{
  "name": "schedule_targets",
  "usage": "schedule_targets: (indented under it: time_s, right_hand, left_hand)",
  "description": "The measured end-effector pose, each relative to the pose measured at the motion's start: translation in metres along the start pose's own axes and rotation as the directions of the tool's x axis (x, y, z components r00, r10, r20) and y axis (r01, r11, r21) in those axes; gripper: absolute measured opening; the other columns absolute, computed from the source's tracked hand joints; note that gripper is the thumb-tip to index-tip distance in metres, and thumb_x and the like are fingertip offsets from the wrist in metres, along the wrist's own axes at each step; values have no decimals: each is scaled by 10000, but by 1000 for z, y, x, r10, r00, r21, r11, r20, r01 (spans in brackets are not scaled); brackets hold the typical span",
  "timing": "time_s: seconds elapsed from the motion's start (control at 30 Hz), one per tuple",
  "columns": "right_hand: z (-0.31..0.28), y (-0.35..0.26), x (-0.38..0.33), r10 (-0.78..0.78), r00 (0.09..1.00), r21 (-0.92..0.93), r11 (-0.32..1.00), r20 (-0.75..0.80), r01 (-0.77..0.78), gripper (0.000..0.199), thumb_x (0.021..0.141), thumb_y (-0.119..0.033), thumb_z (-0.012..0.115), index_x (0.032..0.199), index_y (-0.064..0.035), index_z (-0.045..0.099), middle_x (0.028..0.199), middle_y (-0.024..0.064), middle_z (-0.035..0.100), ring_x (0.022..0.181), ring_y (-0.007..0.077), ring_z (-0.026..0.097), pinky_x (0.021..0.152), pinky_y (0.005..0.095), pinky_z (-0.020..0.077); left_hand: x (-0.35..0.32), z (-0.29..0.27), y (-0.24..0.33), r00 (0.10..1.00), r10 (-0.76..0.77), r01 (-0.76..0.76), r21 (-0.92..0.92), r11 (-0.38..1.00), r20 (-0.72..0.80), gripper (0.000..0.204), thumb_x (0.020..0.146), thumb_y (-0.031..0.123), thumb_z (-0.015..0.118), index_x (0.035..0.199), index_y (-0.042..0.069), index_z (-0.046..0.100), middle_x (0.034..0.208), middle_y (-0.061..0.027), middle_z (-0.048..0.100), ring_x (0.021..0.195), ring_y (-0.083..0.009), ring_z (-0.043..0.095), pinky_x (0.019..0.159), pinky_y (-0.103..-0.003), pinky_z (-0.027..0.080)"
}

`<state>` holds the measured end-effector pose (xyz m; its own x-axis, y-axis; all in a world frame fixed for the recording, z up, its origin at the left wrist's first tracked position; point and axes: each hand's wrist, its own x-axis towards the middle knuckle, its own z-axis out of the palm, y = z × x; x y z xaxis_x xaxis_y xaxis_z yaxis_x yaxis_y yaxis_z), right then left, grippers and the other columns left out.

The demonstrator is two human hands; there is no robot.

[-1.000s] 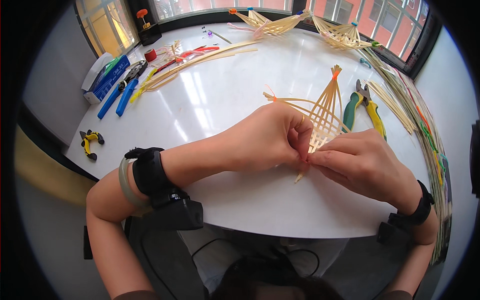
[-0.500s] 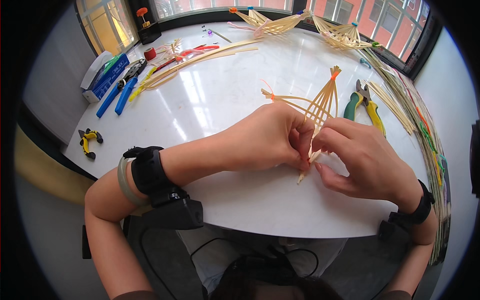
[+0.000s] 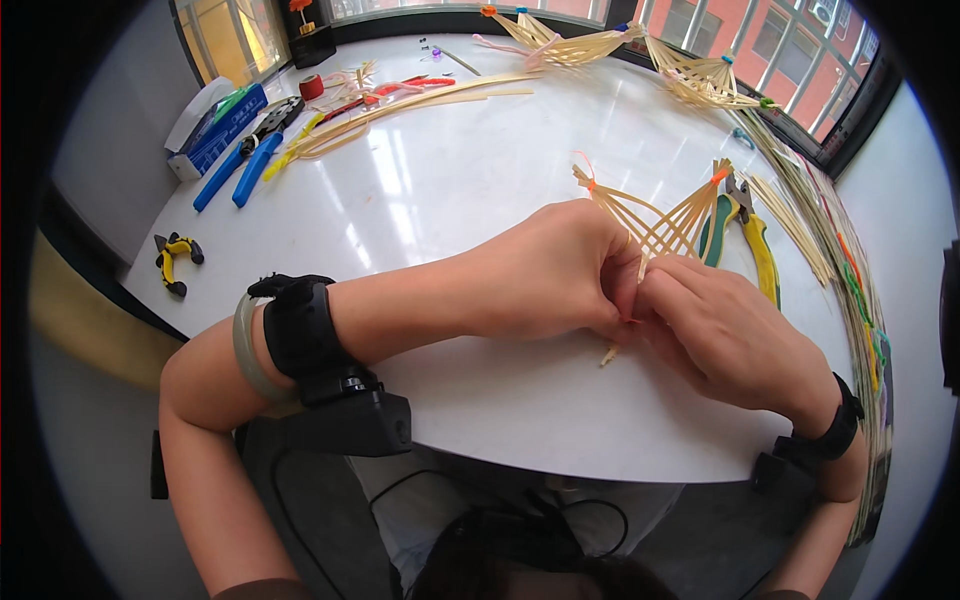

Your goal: Weaving bamboo strips into a decorative star shape and preparing pipe cleaners using pliers.

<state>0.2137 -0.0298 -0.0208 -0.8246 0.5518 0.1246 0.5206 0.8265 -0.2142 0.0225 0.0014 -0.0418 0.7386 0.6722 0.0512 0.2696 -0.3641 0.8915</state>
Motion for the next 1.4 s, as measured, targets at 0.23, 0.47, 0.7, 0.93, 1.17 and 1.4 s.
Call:
schedule_targets:
  time_s: [0.23,0.47,0.7,0.93,1.17,1.4]
  right_hand:
    - [-1,1,-2,-11,999,22,1000,-33,11,173,713,19,575,825,-34,454,743,120,488,685,308,498,584,365,403]
    - [-1,5,-5,-77,996,30,996,-51,78,190,693,-21,576,843,-35,459,719,89,472,661,276,513,549,356,417]
    - [-1,7,-5,-194,979,-57,980,-67,190,195,674,-29,591,836,-46,482,723,71,492,669,255,538,518,348,426]
    - [1,18,-4,-4,989,284,958,-146,46,138,715,-13,530,843,-20,479,809,113,513,716,260,566,627,345,460]
    - [3,25,-2,86,983,343,939,-163,-26,111,743,-21,535,848,-5,506,757,123,565,700,271,566,632,345,454]
    - [8,31,1,74,981,364,932,-180,-3,72,754,-63,575,796,-5,579,730,122,583,704,277,570,647,356,448]
  left_hand:
    - [2,1,0,1000,-31,31,26,999,5,96,671,-4,670,671,-16,574,672,-55,610,667,-92,563,652,-229,463]
    - [2,0,3,997,-73,73,25,997,11,106,682,1,672,689,-19,568,692,-62,613,678,-96,571,649,-227,466]
    - [1,-2,1,995,-99,99,-47,994,11,121,705,20,676,706,-21,562,707,-57,610,704,-91,576,652,-218,462]
    - [-2,0,8,998,-59,59,11,998,-11,105,699,4,648,751,-5,558,779,-54,607,747,-98,571,654,-226,480]
    - [-5,5,9,991,112,-88,285,954,-71,164,703,-2,634,834,6,536,778,-40,600,764,-107,582,684,-252,515]
    - [-3,11,7,945,311,-212,539,815,-99,179,676,-56,615,799,9,501,760,-78,607,705,-176,629,662,-284,543]
